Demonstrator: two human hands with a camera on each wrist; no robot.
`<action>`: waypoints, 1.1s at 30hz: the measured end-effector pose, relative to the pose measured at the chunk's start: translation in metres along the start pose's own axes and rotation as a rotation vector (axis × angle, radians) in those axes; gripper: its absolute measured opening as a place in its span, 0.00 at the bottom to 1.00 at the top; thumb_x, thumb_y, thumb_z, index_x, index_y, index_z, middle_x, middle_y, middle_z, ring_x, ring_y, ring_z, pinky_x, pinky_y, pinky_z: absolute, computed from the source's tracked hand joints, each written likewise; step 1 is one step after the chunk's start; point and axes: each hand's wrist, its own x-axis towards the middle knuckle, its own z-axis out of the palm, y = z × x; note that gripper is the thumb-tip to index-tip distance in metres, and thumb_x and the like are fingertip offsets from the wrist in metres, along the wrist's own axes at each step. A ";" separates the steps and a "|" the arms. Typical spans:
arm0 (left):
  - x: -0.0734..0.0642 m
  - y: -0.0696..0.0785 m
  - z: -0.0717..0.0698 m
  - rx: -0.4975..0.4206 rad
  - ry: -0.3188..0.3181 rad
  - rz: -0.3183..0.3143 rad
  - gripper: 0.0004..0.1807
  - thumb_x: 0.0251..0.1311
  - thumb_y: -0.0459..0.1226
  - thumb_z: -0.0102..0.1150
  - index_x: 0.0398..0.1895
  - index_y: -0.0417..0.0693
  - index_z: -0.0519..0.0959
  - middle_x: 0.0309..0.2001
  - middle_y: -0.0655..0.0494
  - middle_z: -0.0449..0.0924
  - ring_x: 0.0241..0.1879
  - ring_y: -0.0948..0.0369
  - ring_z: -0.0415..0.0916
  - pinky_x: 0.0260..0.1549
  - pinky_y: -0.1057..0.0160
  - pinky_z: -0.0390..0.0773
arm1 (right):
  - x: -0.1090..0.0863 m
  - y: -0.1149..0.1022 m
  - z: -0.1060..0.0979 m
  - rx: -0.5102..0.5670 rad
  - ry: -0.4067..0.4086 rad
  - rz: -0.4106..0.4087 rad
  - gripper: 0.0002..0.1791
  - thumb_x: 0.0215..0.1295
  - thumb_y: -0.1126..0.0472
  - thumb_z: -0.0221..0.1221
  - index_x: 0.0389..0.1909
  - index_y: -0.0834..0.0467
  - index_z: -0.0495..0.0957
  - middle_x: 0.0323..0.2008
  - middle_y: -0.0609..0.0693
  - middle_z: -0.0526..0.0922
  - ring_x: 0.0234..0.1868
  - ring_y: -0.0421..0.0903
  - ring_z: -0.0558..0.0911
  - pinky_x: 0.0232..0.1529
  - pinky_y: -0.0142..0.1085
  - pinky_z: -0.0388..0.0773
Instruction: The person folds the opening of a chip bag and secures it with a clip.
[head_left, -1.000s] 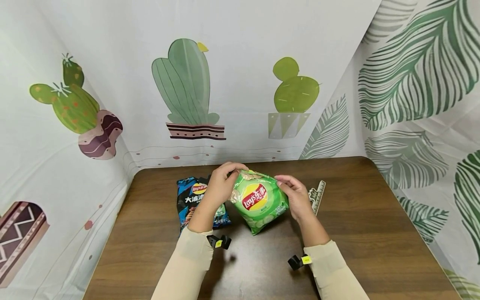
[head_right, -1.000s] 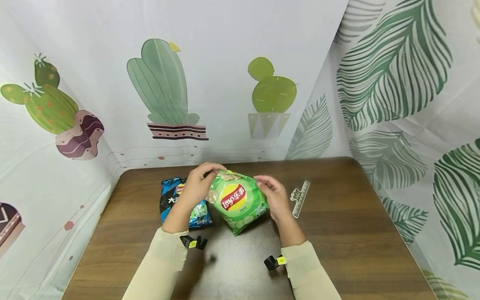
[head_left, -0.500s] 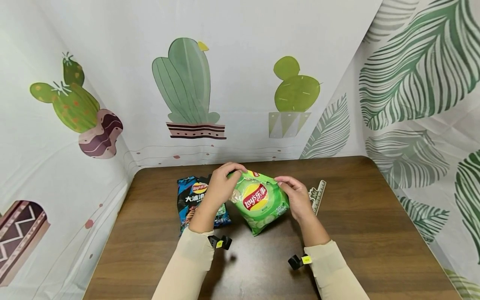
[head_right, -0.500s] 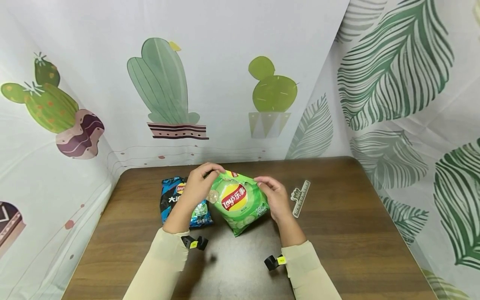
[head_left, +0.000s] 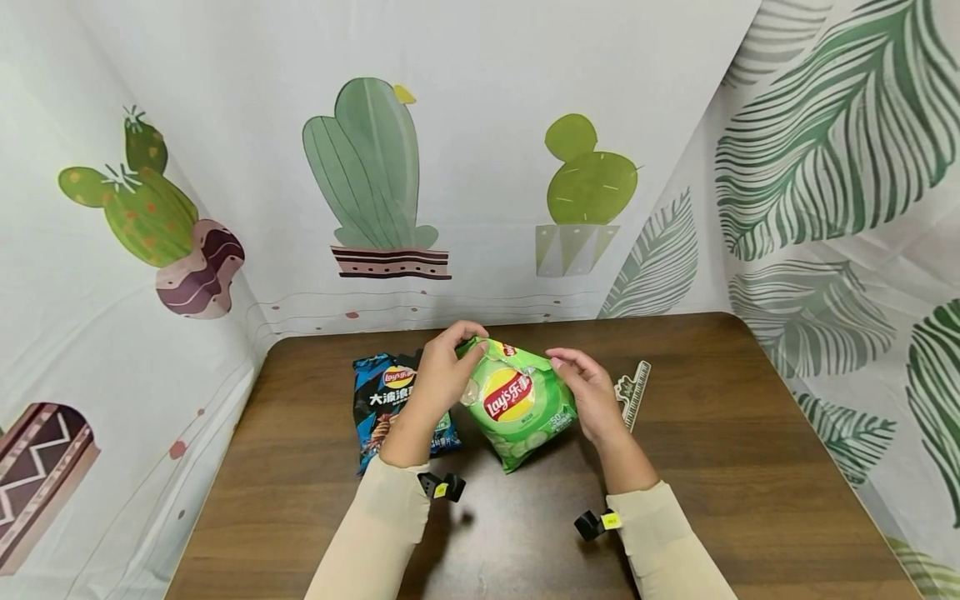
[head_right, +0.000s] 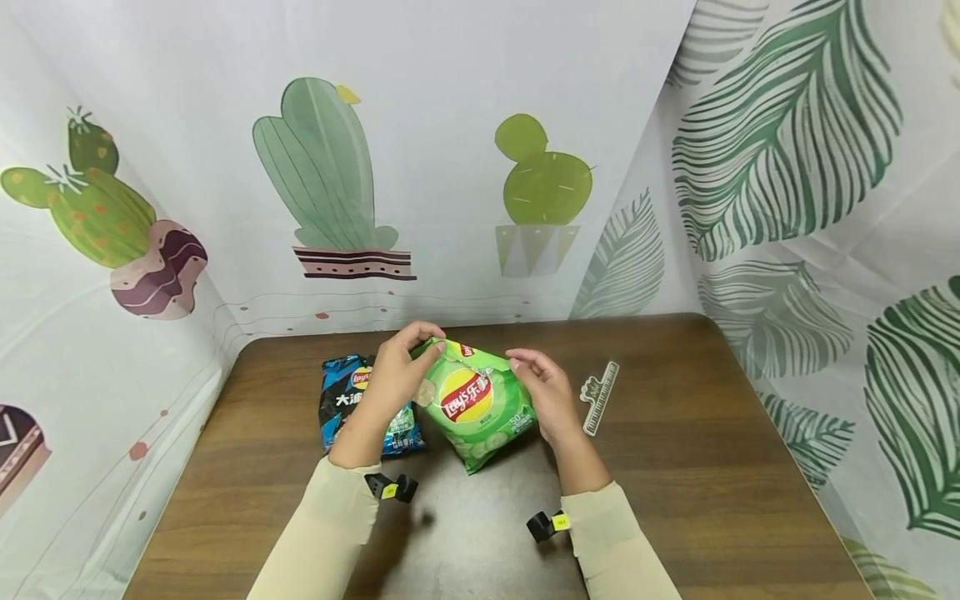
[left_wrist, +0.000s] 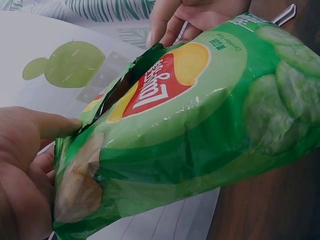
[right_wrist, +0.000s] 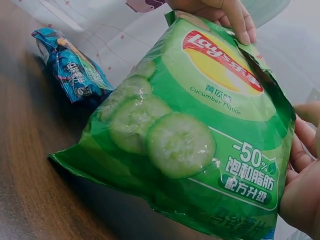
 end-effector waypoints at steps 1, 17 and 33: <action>0.000 0.000 0.000 0.004 0.001 0.001 0.07 0.71 0.43 0.59 0.48 0.62 0.81 0.57 0.52 0.81 0.61 0.53 0.76 0.56 0.46 0.79 | 0.000 0.000 0.000 -0.004 -0.001 -0.003 0.18 0.70 0.64 0.61 0.55 0.71 0.77 0.35 0.39 0.82 0.38 0.37 0.75 0.39 0.27 0.74; 0.000 -0.003 0.001 0.015 -0.009 0.003 0.10 0.72 0.42 0.57 0.51 0.63 0.84 0.59 0.56 0.81 0.63 0.54 0.75 0.60 0.46 0.77 | 0.002 0.002 -0.001 0.012 -0.001 -0.024 0.15 0.67 0.71 0.62 0.50 0.75 0.76 0.32 0.39 0.84 0.36 0.36 0.79 0.40 0.26 0.77; 0.000 -0.003 0.003 0.027 -0.012 0.010 0.10 0.73 0.41 0.57 0.52 0.59 0.84 0.61 0.56 0.81 0.65 0.53 0.74 0.63 0.45 0.75 | -0.001 0.002 -0.001 0.015 0.006 -0.011 0.14 0.67 0.71 0.61 0.51 0.74 0.77 0.33 0.40 0.83 0.35 0.38 0.75 0.37 0.26 0.74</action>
